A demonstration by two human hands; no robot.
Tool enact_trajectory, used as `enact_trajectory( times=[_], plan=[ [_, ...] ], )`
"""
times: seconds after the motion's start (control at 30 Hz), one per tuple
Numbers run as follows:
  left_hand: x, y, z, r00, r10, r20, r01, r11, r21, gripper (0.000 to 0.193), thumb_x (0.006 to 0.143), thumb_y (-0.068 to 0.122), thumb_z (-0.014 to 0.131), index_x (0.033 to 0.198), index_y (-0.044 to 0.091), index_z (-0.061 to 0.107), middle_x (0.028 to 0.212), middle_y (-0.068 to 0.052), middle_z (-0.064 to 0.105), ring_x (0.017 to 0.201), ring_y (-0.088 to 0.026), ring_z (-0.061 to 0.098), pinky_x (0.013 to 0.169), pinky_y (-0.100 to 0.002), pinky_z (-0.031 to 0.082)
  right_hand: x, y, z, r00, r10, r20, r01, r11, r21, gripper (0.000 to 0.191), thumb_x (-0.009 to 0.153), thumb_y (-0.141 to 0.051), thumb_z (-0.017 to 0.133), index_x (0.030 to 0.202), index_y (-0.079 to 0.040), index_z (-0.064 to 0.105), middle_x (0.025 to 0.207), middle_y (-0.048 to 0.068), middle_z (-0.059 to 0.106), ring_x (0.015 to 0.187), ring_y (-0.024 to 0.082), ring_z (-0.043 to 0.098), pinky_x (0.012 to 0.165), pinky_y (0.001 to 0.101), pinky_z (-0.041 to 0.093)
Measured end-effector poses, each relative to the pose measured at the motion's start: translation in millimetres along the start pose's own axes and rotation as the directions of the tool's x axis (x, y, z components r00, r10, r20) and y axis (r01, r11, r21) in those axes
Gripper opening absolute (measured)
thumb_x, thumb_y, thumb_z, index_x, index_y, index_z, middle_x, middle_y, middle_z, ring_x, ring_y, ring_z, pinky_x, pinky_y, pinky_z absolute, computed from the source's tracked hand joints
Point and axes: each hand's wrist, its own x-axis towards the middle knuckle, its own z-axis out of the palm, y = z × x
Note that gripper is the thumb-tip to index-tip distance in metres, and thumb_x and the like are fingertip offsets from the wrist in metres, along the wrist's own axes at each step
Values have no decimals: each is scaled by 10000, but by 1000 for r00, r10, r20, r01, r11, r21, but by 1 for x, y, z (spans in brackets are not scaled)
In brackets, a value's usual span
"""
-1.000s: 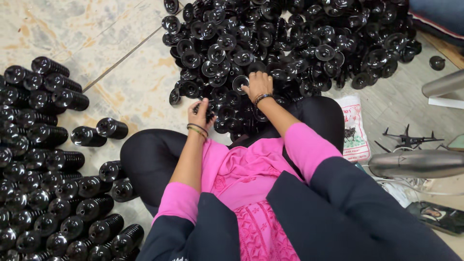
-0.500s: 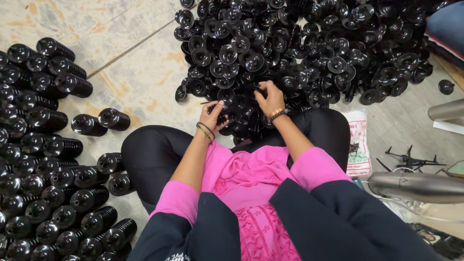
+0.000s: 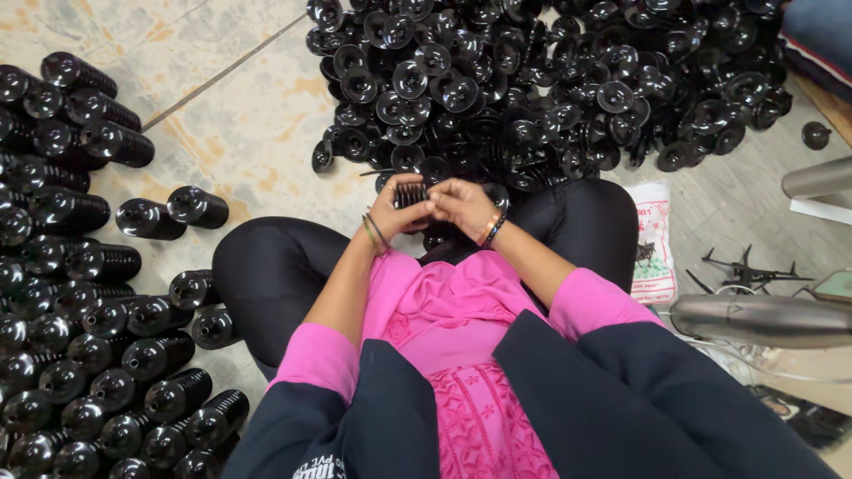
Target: The person sits on the floor among large piles of black plastic components. They pick up a ribbed cylindrical part and a round base part, press or twist the two pieces together by hand, and set the joined assembly onto a pile, repeating this with one part at a time.
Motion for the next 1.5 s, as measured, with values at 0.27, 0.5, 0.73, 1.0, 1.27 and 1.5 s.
enact_trajectory(
  times=[0.27,0.5,0.73,1.0,1.27,1.5],
  plan=[
    [12,-17,8,933,345,-102,-306,909,283,624,732,186,948,1238,97,593,1119,-43,661,978,-129,644,823,-292,586,2,-72,-21,788,-614,-50,-93,-39,-995,340,929,-293,790,1159,-101,630,1141,161,692,1110,367,639,938,466,551],
    [8,-10,2,872,489,-42,-458,842,286,656,739,190,949,1265,97,567,1163,-26,630,1050,-124,613,933,-277,543,18,-90,-32,791,-442,-423,-406,136,-903,753,822,-329,835,1401,-90,418,1302,244,598,1137,452,621,950,507,519],
    [6,-9,3,856,517,-29,-492,829,266,660,745,171,955,1272,93,565,1222,-30,613,1091,-125,604,954,-271,531,-2,-87,-48,770,-526,-361,-309,187,-933,583,849,-229,807,1341,-148,505,1230,172,687,1113,387,674,953,479,547],
    [8,-1,4,981,194,-1,-189,955,-228,619,788,64,841,1305,147,511,1215,-24,618,1068,-189,641,857,-388,608,-39,-38,-18,976,-208,-64,218,940,262,471,976,-52,652,1400,-159,476,1307,91,636,1148,247,677,930,415,611],
    [-4,5,-1,988,152,21,-137,939,-316,602,847,37,807,1345,164,494,1221,-65,611,1068,-190,658,862,-377,621,-31,-6,-11,986,-163,12,164,980,-113,523,1066,-84,652,1558,-102,476,1274,86,559,1151,173,599,984,354,555],
    [-8,2,4,947,320,35,-322,936,140,648,758,98,904,1289,135,536,1153,-25,619,992,-138,636,788,-294,583,-36,-16,-17,970,-243,-1,214,853,-475,363,1016,-78,664,1373,-13,658,1257,68,705,1059,116,673,944,272,558]
  ],
)
